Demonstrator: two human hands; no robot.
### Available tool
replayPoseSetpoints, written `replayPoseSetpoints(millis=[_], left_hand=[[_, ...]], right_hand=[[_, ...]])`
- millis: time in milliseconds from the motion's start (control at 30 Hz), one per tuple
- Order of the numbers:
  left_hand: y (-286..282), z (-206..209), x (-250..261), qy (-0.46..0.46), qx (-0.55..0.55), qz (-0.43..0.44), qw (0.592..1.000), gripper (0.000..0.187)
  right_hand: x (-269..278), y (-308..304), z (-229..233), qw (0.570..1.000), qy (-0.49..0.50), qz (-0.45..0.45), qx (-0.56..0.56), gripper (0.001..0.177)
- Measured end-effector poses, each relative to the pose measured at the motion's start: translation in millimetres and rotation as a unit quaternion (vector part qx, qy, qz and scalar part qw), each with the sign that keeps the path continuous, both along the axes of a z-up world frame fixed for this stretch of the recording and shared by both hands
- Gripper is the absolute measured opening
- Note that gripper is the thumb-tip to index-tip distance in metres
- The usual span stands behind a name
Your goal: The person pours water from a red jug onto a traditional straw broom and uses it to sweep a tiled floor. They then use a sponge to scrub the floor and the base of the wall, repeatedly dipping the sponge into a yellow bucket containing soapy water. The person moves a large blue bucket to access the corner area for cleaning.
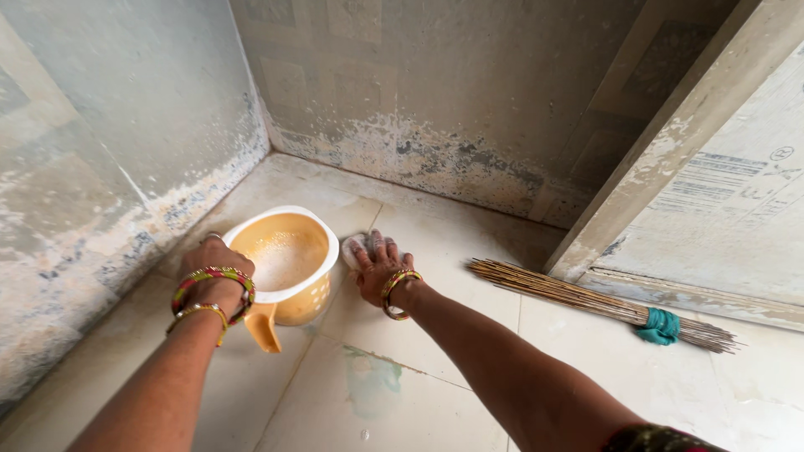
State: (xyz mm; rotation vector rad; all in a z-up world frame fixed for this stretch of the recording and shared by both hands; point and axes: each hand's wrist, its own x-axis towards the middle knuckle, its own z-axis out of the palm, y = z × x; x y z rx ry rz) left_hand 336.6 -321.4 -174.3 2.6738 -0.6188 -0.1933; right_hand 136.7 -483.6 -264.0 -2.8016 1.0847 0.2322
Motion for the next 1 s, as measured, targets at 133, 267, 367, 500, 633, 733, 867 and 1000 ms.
replayPoseSetpoints(millis=[133,267,367,500,633,733,867,1000], left_hand=[[-1.5,16.7,-5.2,0.088,0.014,0.009,0.996,0.035],[-4.3,13.1,0.4,0.033,0.03,-0.019,0.999,0.046],[-8.9,2.2,7.5,0.054,0.02,-0.024,0.998,0.052],[-12.0,-8.2,20.6,0.024,0.005,-0.053,0.998,0.052],[-16.8,-7.7,24.5,0.027,-0.006,-0.06,0.998,0.047],[-20.7,0.3,26.4,-0.075,0.03,-0.112,0.99,0.041],[-39.8,8.6,24.1,-0.037,0.037,-0.058,0.997,0.051],[-65.3,8.0,26.7,-0.063,0.083,-0.041,0.994,0.05]], right_hand=[[-2.5,1.8,22.2,0.999,-0.006,-0.038,0.038,0.067],[-0.6,24.0,39.2,0.996,0.028,-0.059,0.055,0.067],[-28.2,51.1,41.7,0.997,0.034,-0.031,0.058,0.069],[-54.2,58.5,45.7,0.998,0.036,0.011,0.056,0.07],[-39.9,24.4,36.4,0.998,0.01,-0.009,0.058,0.067],[-15.6,-19.5,27.4,0.999,-0.016,0.0,0.037,0.068],[30.5,-78.4,18.8,0.997,-0.074,0.018,0.0,0.063],[72.9,-118.6,26.4,0.998,-0.058,0.01,0.005,0.061]])
